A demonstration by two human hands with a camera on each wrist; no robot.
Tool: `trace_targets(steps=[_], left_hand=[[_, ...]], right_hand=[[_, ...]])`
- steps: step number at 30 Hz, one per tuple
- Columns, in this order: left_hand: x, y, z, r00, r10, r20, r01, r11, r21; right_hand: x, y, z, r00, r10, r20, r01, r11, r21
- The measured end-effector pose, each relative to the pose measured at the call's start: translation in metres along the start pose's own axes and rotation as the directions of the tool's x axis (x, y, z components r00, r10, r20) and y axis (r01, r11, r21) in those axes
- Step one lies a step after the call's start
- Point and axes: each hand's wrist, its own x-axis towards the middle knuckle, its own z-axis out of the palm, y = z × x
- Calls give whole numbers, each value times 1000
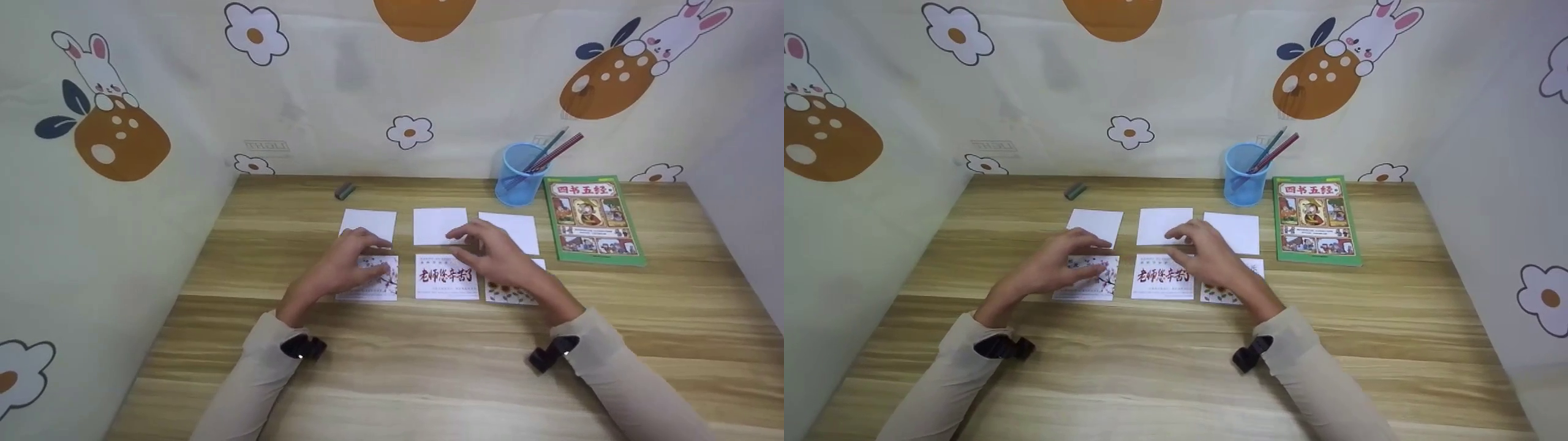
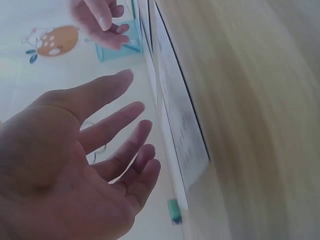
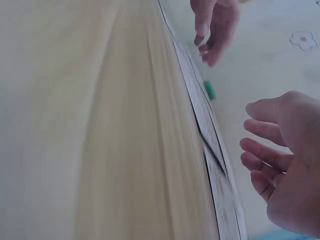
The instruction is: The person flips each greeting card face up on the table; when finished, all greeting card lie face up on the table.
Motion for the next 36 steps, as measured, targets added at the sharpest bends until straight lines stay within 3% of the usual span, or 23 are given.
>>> trace_targets(steps=[4, 9, 15, 21, 29, 36], left_hand=[[14, 16, 13, 998, 66, 18, -66, 998, -2], [41, 39, 30, 995, 57, 84, -55, 998, -20], [77, 64, 50, 992, 51, 115, -50, 999, -10], [103, 84, 65, 988, 56, 141, -61, 998, 31], [115, 98, 79, 991, 19, 134, -38, 989, 142], [116, 97, 84, 988, 31, 152, -54, 988, 145]], right_hand=[[-18, 24, -27, 993, 115, -39, -116, 993, -30], [-42, 47, -59, 958, 264, -113, -274, 958, -82], [-62, 60, -83, 930, 301, -211, -328, 939, -104], [-64, 61, -85, 911, 376, -169, -387, 921, -38], [-61, 59, -82, 905, 399, -145, -407, 913, -27], [-60, 55, -81, 899, 419, -123, -424, 906, -12]])
